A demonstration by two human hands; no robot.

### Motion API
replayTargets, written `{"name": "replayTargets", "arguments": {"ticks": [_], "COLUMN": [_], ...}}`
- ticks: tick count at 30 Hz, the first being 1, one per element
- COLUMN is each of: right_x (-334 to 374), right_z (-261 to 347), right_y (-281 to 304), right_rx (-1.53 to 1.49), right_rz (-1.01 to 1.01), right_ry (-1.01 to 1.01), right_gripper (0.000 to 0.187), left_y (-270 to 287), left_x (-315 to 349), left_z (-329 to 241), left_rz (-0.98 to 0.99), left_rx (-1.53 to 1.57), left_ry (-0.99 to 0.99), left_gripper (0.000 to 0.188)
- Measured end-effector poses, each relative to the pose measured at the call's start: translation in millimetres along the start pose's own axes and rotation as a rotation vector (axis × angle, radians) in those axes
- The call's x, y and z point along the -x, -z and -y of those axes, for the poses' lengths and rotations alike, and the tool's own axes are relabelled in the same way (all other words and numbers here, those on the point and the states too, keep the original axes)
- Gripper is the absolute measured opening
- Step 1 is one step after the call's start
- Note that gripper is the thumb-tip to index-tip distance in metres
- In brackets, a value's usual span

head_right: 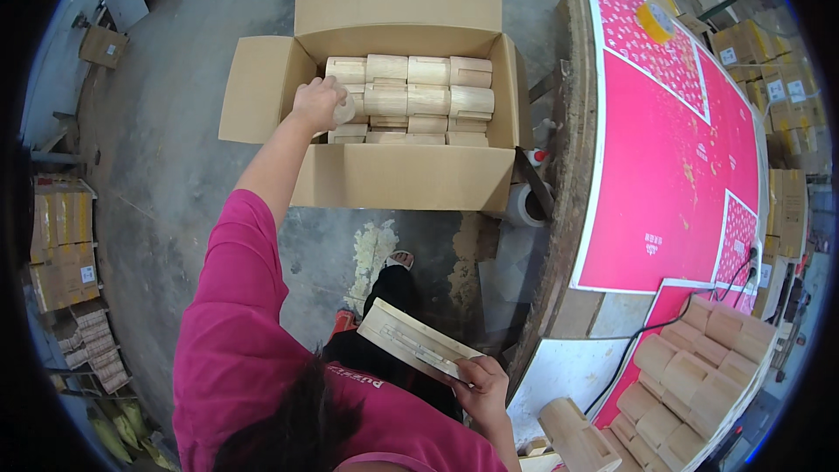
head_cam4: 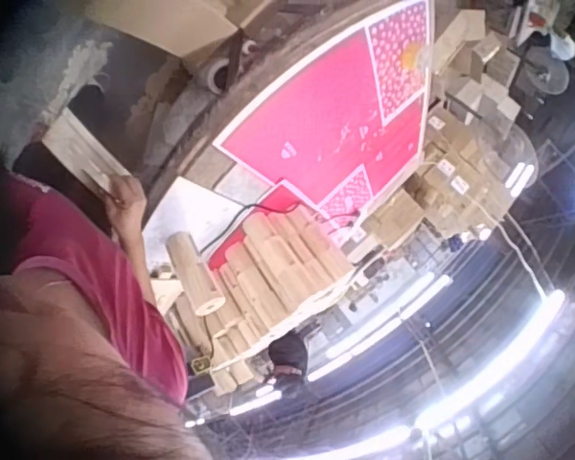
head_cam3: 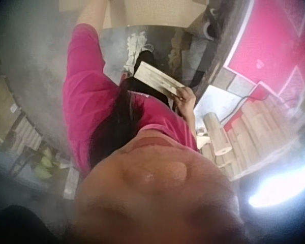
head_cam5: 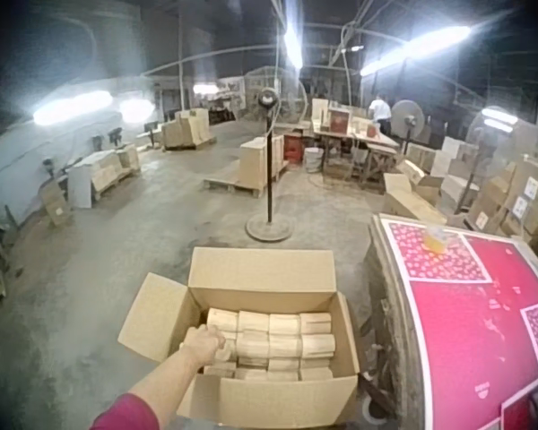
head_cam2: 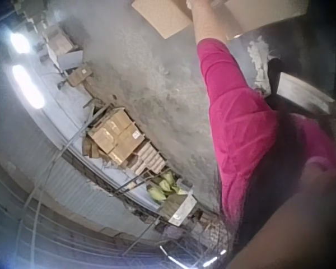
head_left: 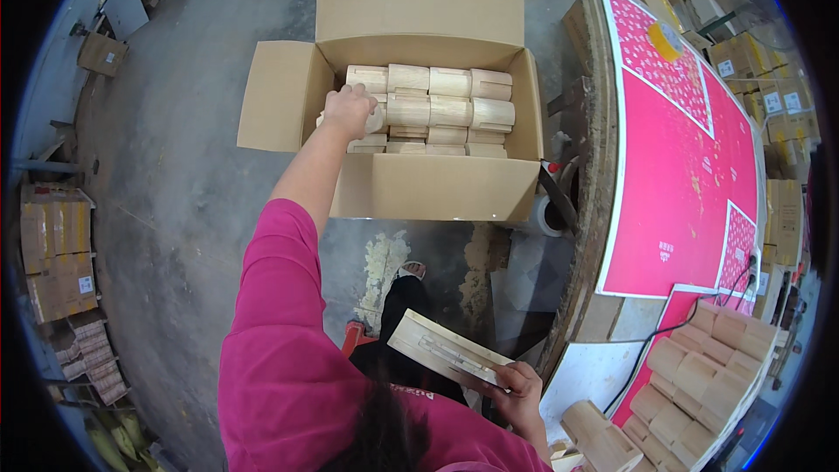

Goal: Drilling holes into large wooden cylinders using a vertical drill press.

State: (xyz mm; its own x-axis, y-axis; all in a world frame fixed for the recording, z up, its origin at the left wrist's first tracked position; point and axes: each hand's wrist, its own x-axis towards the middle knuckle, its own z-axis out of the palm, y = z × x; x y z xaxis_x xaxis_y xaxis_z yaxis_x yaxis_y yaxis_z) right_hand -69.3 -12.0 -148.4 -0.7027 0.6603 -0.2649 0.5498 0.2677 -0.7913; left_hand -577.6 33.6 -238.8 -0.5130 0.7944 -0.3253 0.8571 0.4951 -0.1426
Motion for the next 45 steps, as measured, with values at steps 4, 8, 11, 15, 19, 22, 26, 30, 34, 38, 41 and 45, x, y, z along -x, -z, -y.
{"name": "replayTargets", "arguments": {"ticks": [4,8,11,15,19,22,26,30,34,38,41,45], "right_x": [-32.9,-58.9,-66.6,-67.0,-56.6,-37.8,-10.9,10.8,43.3,78.6,112.5,148.4], "right_z": [-7.0,0.3,6.3,8.1,6.2,6.0,-2.2,4.8,2.0,5.0,1.2,-14.3], "right_y": [-12.2,-18.7,-20.9,-18.6,-9.2,-0.3,13.2,14.0,17.9,17.0,13.8,6.4], "right_rx": [0.03,0.021,0.018,0.031,0.071,0.092,0.073,0.076,0.041,0.029,0.033,0.047], "right_rz": [0.04,0.061,0.071,0.079,0.061,-0.027,-0.115,-0.072,-0.172,-0.199,-0.263,-0.239], "right_ry": [0.0,0.003,-0.001,-0.017,-0.012,-0.056,-0.038,0.091,0.064,0.032,0.054,0.029], "right_gripper": [0.03,0.03,0.029,0.029,0.028,0.027,0.025,0.023,0.023,0.025,0.024,0.022], "left_y": [-8.1,-42.1,-59.1,-91.5,-129.2,-123.0,-94.2,78.4,224.9,244.9,194.2,106.4], "left_x": [-18.1,-31.3,-37.6,-47.4,-54.4,-62.1,-71.0,4.1,131.8,239.8,294.3,313.3], "left_z": [-1.8,-0.7,-6.8,-15.1,-10.1,-17.0,-26.8,-106.6,-275.3,-370.8,-428.0,-475.5], "left_rz": [0.207,0.259,0.321,0.299,0.366,0.406,0.233,-0.095,-0.186,-0.147,0.054,0.243], "left_rx": [-0.028,-0.107,-0.052,-0.094,0.164,0.366,0.527,1.101,1.327,1.044,0.886,0.893], "left_ry": [-0.052,-0.114,-0.134,-0.16,-0.063,-0.157,-0.168,-0.291,-1.192,-1.742,-1.847,-1.673], "left_gripper": [0.044,0.046,0.041,0.022,0.03,0.043,0.056,0.052,0.057,0.075,0.097,0.114]}}
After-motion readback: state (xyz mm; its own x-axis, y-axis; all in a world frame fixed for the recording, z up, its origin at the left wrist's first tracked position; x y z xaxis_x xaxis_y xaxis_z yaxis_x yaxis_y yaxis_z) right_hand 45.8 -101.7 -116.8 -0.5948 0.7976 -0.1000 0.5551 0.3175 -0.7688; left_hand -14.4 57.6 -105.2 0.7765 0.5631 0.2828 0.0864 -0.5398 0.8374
